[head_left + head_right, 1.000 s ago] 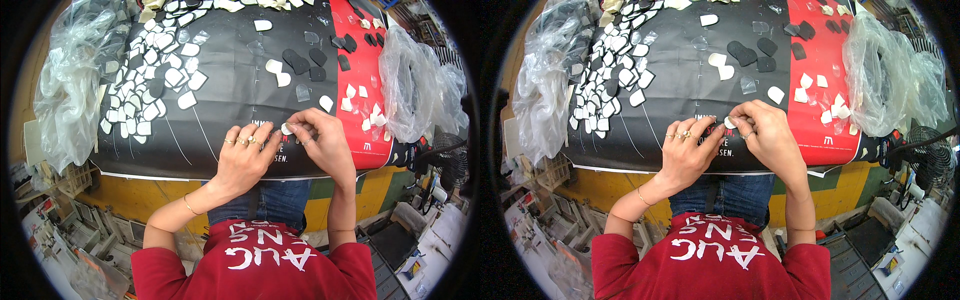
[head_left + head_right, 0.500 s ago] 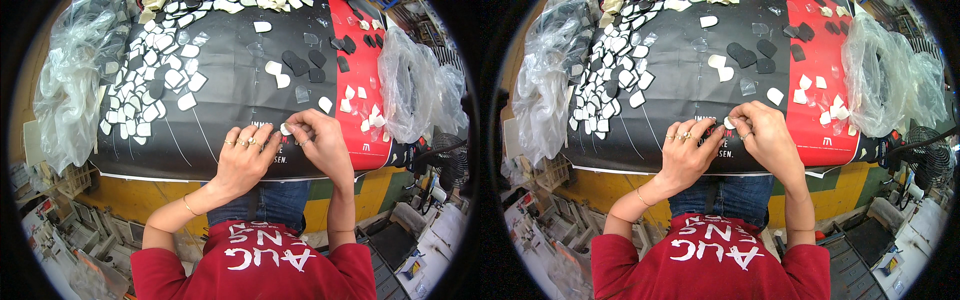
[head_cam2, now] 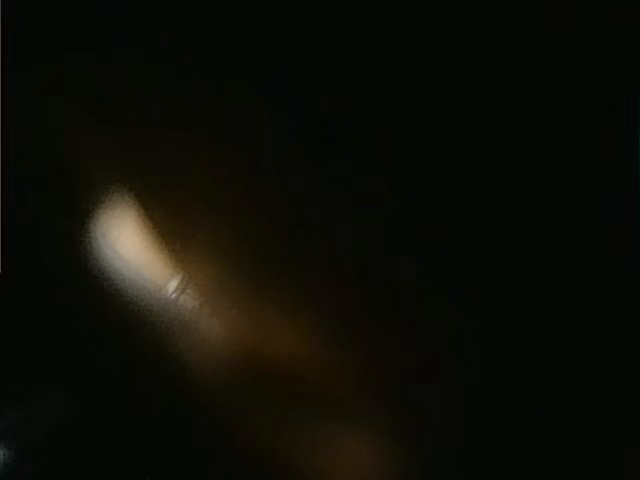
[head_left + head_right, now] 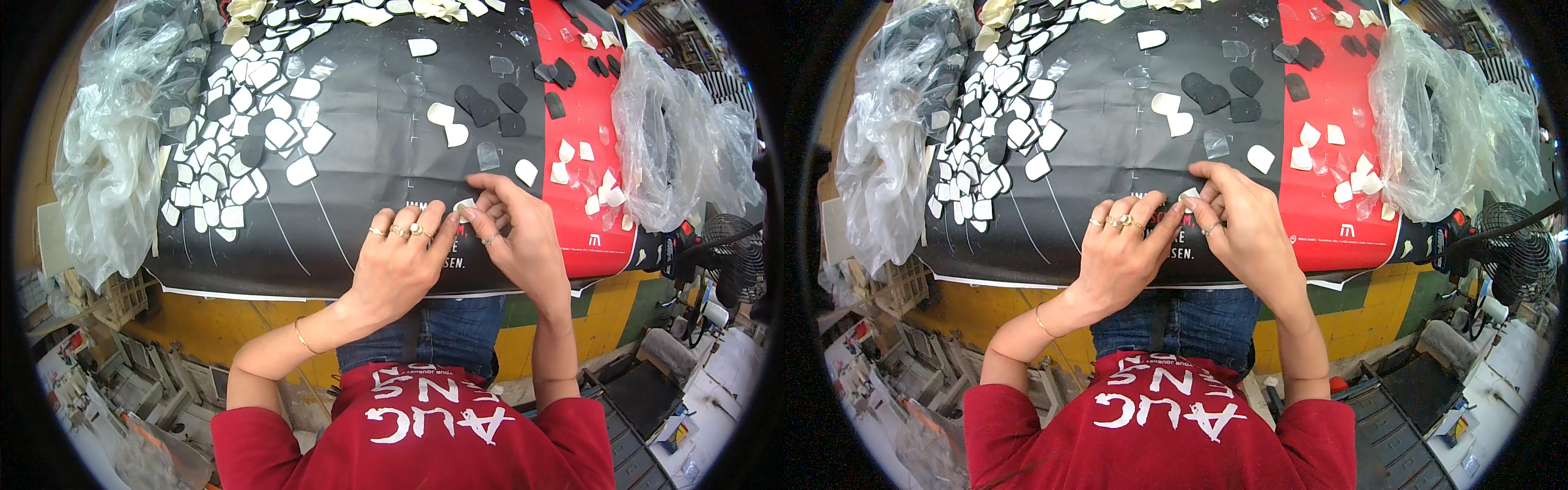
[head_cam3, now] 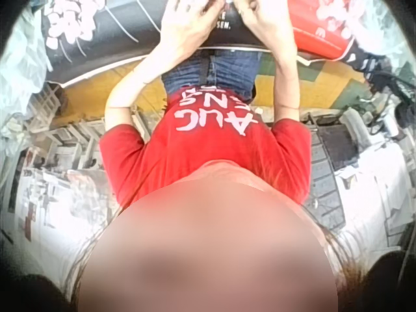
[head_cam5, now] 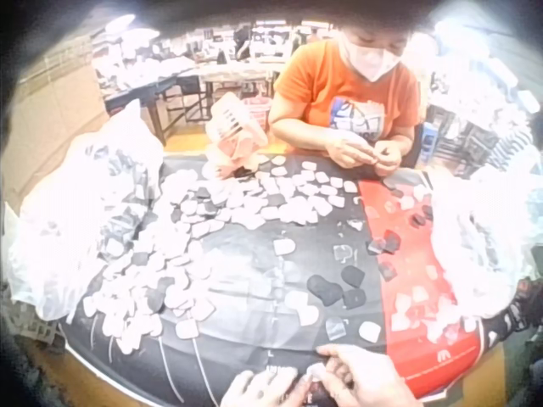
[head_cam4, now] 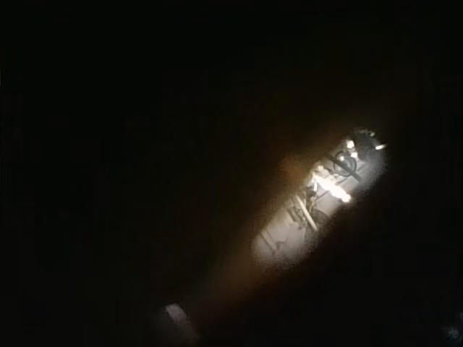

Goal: The person repeatedly picks up small white and black sticker-like pieces from a table and peels off their backing paper by hand. They place the peeled pieces back on the table surface. A coworker performs the same task across the table.

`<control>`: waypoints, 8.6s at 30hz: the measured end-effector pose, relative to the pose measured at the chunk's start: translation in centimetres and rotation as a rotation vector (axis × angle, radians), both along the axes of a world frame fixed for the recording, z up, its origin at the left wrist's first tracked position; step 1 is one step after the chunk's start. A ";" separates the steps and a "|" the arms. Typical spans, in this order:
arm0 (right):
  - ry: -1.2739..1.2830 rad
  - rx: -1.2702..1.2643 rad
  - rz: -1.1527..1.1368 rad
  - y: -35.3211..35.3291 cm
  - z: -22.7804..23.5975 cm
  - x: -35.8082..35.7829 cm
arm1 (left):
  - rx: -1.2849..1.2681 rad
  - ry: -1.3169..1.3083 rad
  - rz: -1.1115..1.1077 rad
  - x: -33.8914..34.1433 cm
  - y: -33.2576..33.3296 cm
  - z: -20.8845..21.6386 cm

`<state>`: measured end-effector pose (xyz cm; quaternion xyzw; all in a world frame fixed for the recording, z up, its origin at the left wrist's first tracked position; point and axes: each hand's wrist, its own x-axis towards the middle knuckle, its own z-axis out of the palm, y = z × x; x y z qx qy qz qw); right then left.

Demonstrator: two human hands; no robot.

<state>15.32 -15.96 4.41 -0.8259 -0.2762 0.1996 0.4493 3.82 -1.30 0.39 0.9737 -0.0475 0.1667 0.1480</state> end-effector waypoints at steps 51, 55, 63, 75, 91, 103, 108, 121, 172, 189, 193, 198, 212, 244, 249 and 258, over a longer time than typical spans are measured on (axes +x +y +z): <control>-0.684 -0.127 -0.120 1.2 -2.0 3.4 | -0.104 -0.214 0.396 -2.3 6.0 0.9; -0.618 -0.197 -0.237 3.5 -2.6 2.7 | -0.210 -0.183 0.276 -0.9 3.1 1.2; -0.532 0.011 -0.115 3.2 -1.8 1.2 | -0.546 -0.145 0.244 0.2 2.5 2.6; 0.247 0.309 -0.143 -2.0 1.8 -2.2 | -1.228 0.132 0.105 1.3 0.8 4.6; 0.476 0.892 -0.421 -2.9 -2.0 -2.6 | -0.728 -0.201 0.028 4.1 -2.7 3.3; 0.240 0.803 -0.509 -5.3 -4.7 -0.2 | -0.063 0.060 -0.110 19.5 1.9 1.9; 0.221 0.794 -0.466 -5.2 -4.5 -0.1 | -0.156 0.110 -0.105 19.8 2.2 2.1; 0.264 0.749 -0.416 -5.1 -4.4 -0.5 | -0.401 0.051 0.081 3.9 -0.1 2.6; -0.139 -0.063 0.123 1.1 0.0 1.7 | -0.110 -0.119 -0.004 -0.7 1.3 -1.5; -0.152 -0.055 0.124 1.2 -0.1 1.4 | -0.095 -0.112 -0.009 -0.8 1.3 -1.6; -0.153 -0.049 0.133 1.2 0.0 1.4 | -0.089 -0.085 -0.005 -0.8 1.3 -1.6; -0.151 -0.056 0.140 1.1 -0.1 1.3 | -0.047 -0.107 -0.009 -0.5 1.3 -1.4; -0.327 -0.067 -0.076 1.6 -2.4 -0.8 | -0.039 -0.095 -0.010 -0.3 1.3 -1.3; -0.687 -0.067 -0.324 0.0 -3.5 3.6 | 0.028 -0.186 0.416 -4.4 6.9 -2.1; -0.696 -0.188 -0.193 0.0 -3.4 5.7 | -0.022 -0.227 0.427 -4.4 6.8 -2.2; -0.315 -0.233 -0.264 -0.8 0.4 5.2 | -0.125 -0.228 0.393 -4.0 6.5 -1.3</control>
